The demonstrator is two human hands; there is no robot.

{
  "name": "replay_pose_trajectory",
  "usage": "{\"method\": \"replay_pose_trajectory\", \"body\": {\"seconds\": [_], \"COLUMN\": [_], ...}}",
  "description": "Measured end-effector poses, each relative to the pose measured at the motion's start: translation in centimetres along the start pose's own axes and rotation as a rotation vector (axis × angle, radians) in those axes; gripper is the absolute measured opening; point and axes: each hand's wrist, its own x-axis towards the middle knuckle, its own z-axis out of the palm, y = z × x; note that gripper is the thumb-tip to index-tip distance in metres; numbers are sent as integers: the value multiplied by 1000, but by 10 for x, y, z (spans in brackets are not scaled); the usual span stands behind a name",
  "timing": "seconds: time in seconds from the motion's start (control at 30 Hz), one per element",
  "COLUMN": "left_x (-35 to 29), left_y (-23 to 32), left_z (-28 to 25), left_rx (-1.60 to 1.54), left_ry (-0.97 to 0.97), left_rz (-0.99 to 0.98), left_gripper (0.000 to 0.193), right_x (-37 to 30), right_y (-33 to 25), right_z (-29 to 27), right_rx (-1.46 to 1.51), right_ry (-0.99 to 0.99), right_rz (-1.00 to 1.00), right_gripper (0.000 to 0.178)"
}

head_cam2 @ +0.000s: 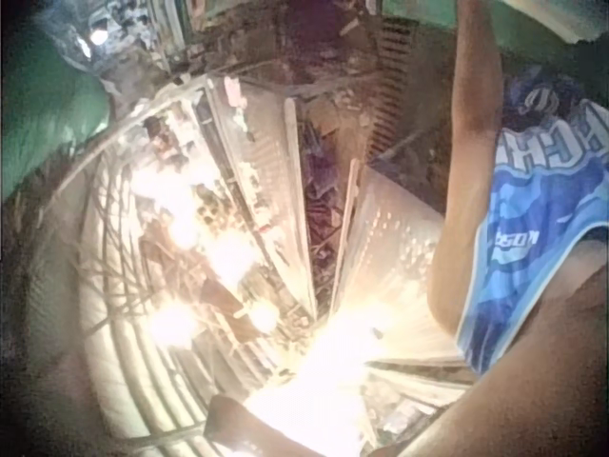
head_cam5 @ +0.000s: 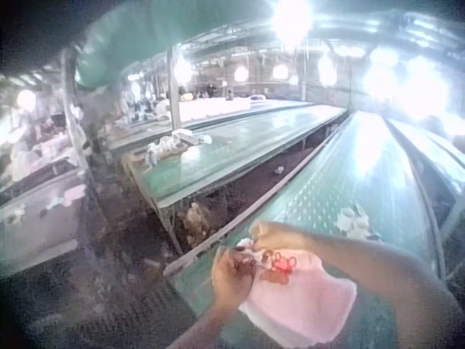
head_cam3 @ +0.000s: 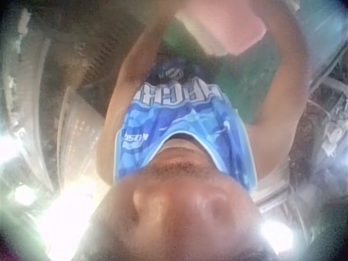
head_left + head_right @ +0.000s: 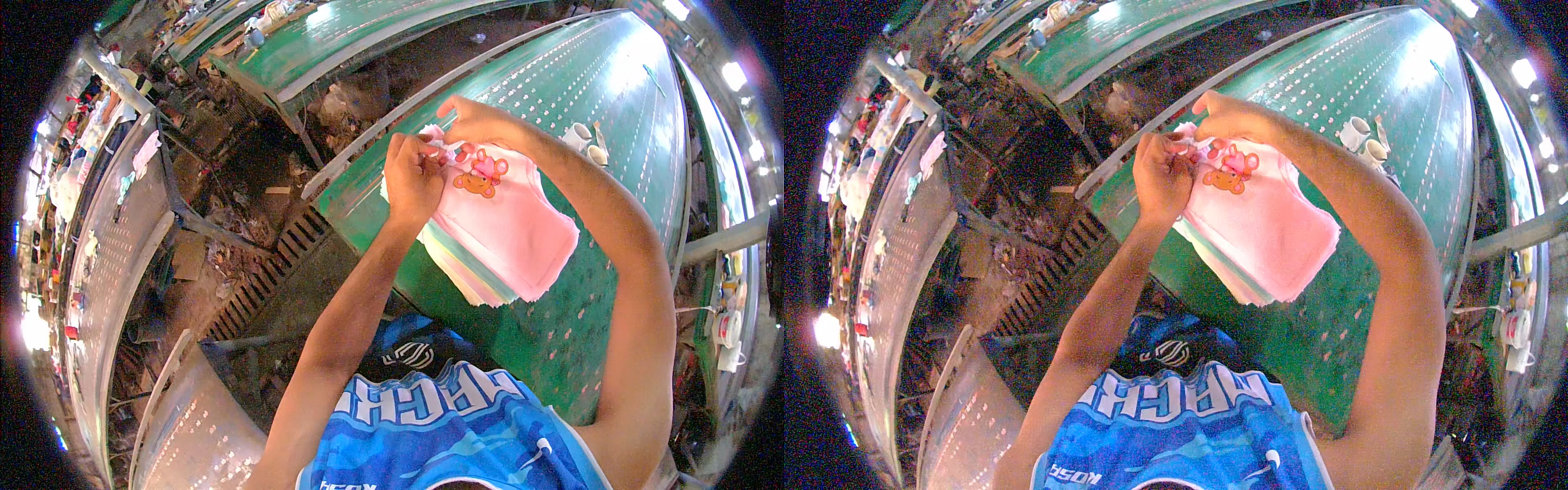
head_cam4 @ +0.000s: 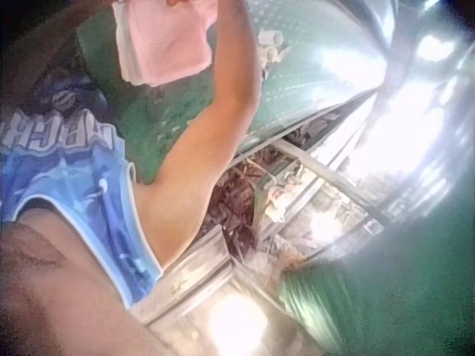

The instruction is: The person folds a stack of pastel-colored cloths with a teddy bear print, then ties them into a bundle using a white elastic band. The person repeats the process with a second stack of cloths, securing each bundle with an elastic band.

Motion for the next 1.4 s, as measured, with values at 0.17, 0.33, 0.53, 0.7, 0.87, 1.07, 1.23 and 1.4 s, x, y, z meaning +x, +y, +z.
{"method": "replay_pose_trajectory", "body": {"seconds": [0.17,0.33,0.53,0.7,0.87,1.07,1.23,1.4], "left_x": [1,4,7,17,16,14,24,28], "left_y": [-2,-4,-29,-21,-17,-19,-14,-28], "left_z": [-3,-5,-14,-21,-20,-24,-32,-36], "left_rx": [-33,-544,-623,-823,-572,-389,-558,-847], "left_ry": [-45,-188,-274,-319,-309,-307,-401,-442], "left_rz": [-39,-404,-391,-681,-530,-519,-684,-862], "left_gripper": [23,24,25,28,24,25,26,23], "right_x": [-8,-5,-6,-22,-33,-52,-56,-57], "right_y": [-10,-7,-3,-2,3,-16,-24,-33], "right_z": [-1,-7,0,-1,-11,-7,-5,6], "right_rx": [-41,-33,-125,157,-15,-241,-509,-571], "right_ry": [-42,-134,-131,-207,-381,-292,-182,-156], "right_rz": [-15,-120,-330,-321,-546,-466,-636,-783], "right_gripper": [73,71,54,51,66,39,20,23]}}
